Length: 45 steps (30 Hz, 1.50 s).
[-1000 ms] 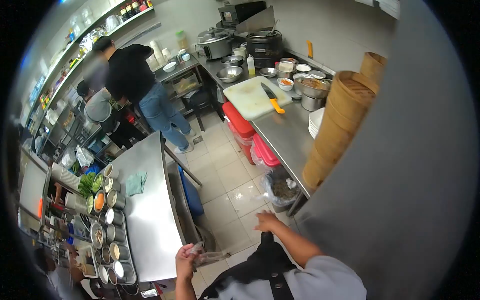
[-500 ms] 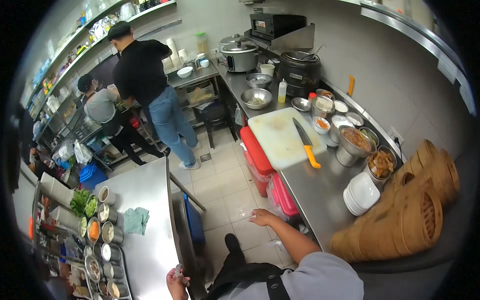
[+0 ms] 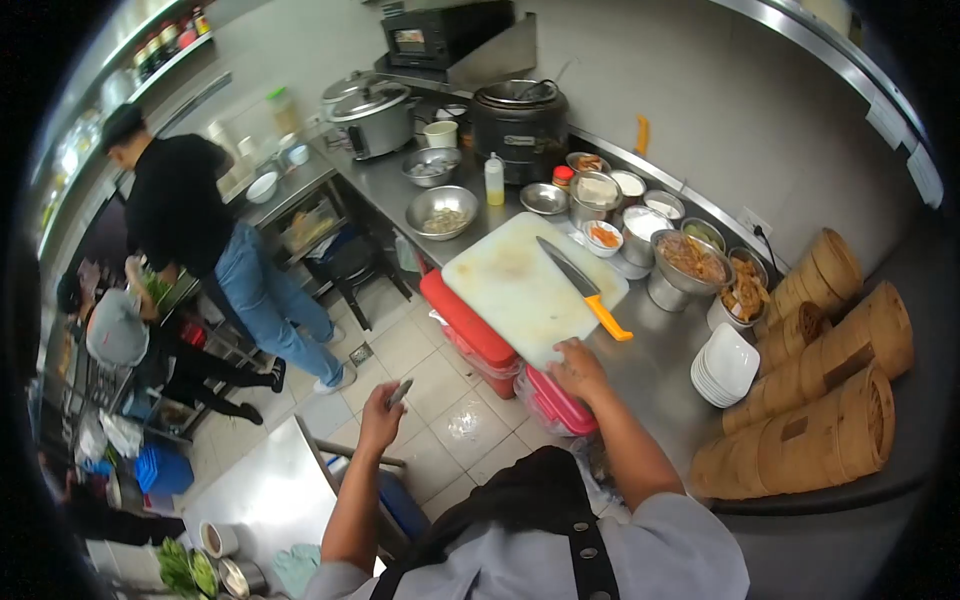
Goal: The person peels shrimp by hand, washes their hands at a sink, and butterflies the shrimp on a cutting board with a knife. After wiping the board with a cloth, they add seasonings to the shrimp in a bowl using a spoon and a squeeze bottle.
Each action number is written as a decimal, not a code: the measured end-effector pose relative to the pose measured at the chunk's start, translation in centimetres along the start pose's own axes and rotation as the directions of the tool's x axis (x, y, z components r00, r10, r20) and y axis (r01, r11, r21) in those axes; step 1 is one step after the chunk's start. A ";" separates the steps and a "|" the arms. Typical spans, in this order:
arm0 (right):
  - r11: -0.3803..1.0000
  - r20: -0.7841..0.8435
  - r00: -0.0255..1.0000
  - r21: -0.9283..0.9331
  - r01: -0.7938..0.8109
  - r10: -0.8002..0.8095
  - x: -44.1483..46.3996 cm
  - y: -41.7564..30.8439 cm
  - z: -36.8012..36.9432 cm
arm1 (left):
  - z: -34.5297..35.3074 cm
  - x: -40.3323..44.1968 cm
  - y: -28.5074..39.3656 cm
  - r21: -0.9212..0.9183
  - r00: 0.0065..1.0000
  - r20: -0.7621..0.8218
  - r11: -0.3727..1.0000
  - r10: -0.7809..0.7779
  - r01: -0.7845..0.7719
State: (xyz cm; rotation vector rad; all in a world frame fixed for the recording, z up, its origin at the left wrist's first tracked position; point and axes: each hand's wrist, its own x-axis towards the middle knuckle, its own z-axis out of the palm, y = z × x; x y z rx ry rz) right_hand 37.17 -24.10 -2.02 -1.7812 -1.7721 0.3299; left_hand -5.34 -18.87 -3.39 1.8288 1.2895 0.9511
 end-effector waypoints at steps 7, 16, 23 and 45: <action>0.956 -0.307 0.943 -0.215 -0.201 0.129 4.1 5.2 -2.5 | 11.1 18.1 8.7 0.165 0.962 0.241 0.972 0.127 -0.170; 0.909 -0.100 0.953 -0.286 -0.303 0.286 10.4 11.2 -2.0 | 21.3 29.0 5.1 0.452 0.783 0.478 0.652 0.399 -0.608; 0.806 0.046 0.815 -0.184 -0.562 0.578 11.7 8.6 -3.1 | 20.5 30.4 3.4 0.248 0.798 0.468 0.810 0.380 -0.531; 0.904 0.378 0.822 -0.213 -0.371 0.426 11.4 -2.9 -1.1 | 20.5 32.8 2.7 0.016 0.723 0.476 0.817 0.501 -0.577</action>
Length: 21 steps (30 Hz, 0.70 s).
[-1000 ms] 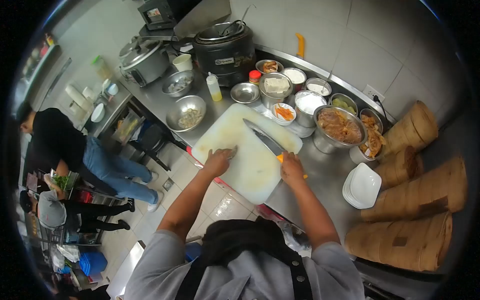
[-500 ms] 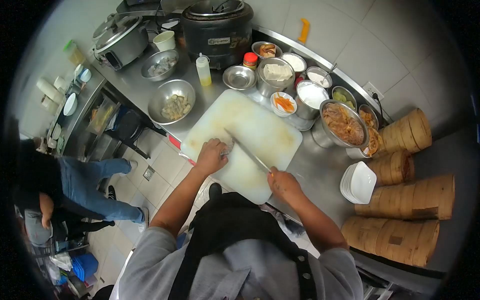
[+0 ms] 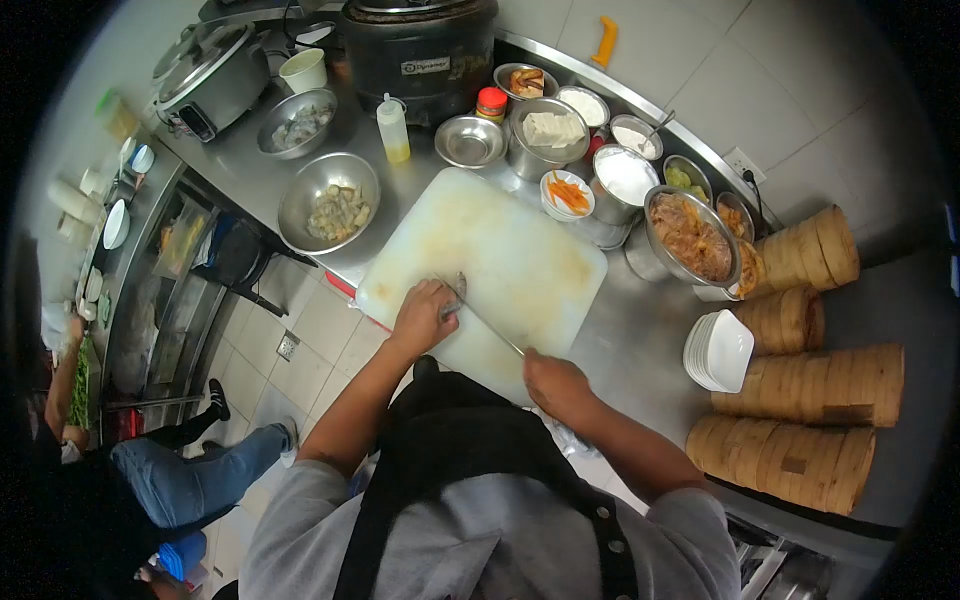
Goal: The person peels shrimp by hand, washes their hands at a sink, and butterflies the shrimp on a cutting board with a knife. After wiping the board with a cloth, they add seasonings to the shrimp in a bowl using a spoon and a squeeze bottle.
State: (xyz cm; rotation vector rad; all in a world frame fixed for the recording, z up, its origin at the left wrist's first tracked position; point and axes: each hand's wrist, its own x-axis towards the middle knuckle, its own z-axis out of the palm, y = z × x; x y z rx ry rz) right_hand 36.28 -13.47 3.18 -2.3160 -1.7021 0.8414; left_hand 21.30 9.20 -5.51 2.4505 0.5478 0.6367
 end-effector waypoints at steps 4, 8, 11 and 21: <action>0.999 -0.081 0.996 0.019 -0.027 0.029 5.1 1.0 3.1 | 1.1 -0.9 -0.1 -0.014 0.996 -0.053 0.997 -0.073 0.072; 0.997 -0.095 0.992 0.019 -0.077 0.079 4.7 1.3 1.7 | 1.4 -1.7 0.7 -0.038 0.967 -0.146 0.978 -0.208 0.204; 0.998 -0.099 0.993 -0.015 -0.066 0.064 3.3 0.7 0.6 | 0.4 -2.8 1.5 -0.068 0.954 -0.171 0.969 -0.244 0.236; 0.997 0.122 0.992 -0.081 -0.001 0.011 -0.7 -2.3 -3.6 | 0.5 -3.0 0.6 -0.087 0.961 -0.182 0.977 -0.207 0.194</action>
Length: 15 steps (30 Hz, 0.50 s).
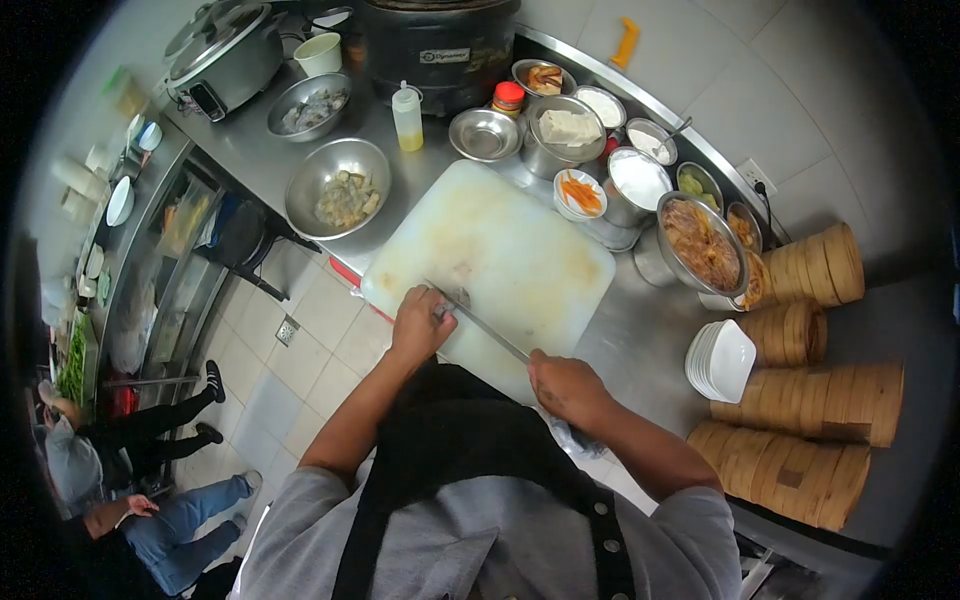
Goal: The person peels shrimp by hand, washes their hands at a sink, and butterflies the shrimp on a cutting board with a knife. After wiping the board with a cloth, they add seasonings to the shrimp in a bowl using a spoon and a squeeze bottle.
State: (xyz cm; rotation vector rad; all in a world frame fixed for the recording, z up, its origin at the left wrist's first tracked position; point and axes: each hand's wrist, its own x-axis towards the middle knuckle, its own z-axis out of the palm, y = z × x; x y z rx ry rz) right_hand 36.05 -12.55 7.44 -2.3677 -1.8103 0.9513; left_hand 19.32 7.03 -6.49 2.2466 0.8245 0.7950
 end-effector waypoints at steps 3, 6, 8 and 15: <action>0.999 0.064 0.997 0.026 -0.046 0.044 0.2 0.2 0.0 | 0.3 0.0 -0.3 -0.018 0.999 -0.027 1.000 0.023 -0.023; 0.972 0.096 0.995 0.231 -0.033 0.011 2.8 0.8 2.4 | 0.4 0.1 -0.5 -0.012 1.000 -0.011 1.000 0.029 -0.029; 0.966 0.010 1.000 0.259 -0.014 0.012 5.4 1.1 5.7 | 0.3 0.2 -0.3 -0.003 1.000 0.005 1.000 0.031 -0.031; 0.965 -0.101 0.995 0.260 0.045 -0.020 7.4 3.5 7.2 | 0.6 -0.2 -1.2 0.037 0.997 -0.079 0.999 -0.008 0.011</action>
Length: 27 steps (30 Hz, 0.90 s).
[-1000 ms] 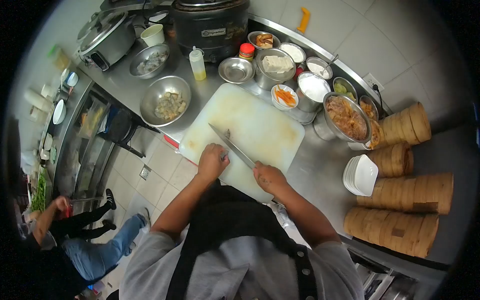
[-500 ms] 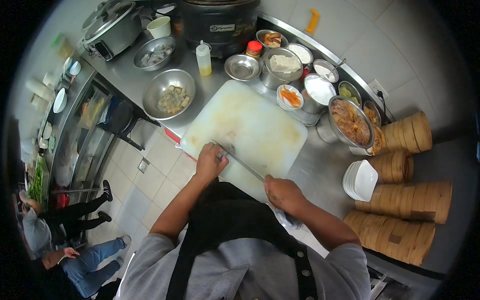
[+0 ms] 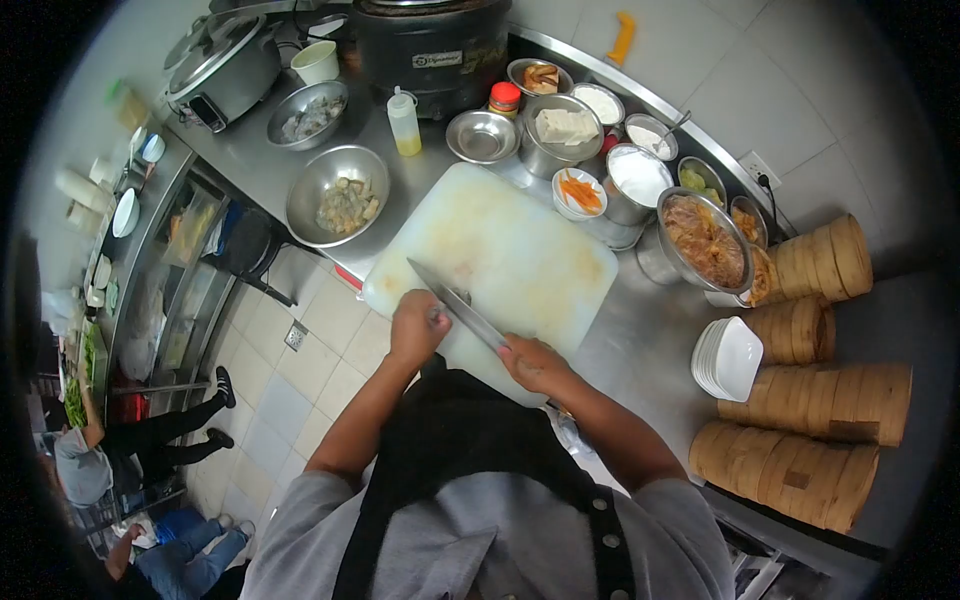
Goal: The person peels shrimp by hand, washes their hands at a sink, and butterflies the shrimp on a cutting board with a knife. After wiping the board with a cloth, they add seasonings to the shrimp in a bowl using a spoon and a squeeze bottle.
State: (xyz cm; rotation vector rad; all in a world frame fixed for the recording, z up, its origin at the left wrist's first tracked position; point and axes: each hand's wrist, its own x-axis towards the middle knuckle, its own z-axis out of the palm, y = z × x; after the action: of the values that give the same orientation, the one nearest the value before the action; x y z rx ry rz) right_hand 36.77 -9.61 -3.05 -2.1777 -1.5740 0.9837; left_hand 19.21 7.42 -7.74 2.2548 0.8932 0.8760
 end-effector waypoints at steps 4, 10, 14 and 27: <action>0.982 0.024 1.000 0.189 0.009 -0.014 -1.7 -0.9 -2.7 | -1.5 0.6 -0.4 -0.172 0.946 -0.132 0.947 -0.295 0.271; 0.859 0.041 0.967 0.451 -0.242 0.251 -3.3 -4.1 -6.7 | 1.2 2.7 1.1 -0.077 0.977 0.157 0.985 -0.143 0.156; 0.852 -0.103 0.955 0.487 -0.194 0.277 -4.2 -3.4 -7.3 | 1.7 3.2 4.6 0.173 0.902 0.421 0.985 -0.092 0.020; 0.675 -0.180 0.813 0.669 -0.312 0.554 -6.3 -2.8 -6.2 | -1.8 6.3 -0.6 -0.368 0.936 0.349 0.910 -0.055 0.191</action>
State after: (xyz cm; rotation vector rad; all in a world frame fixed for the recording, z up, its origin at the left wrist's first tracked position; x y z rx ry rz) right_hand 37.76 -13.37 5.42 -2.1003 -0.4313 0.9488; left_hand 21.24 12.85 -4.74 1.8896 0.6286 0.5358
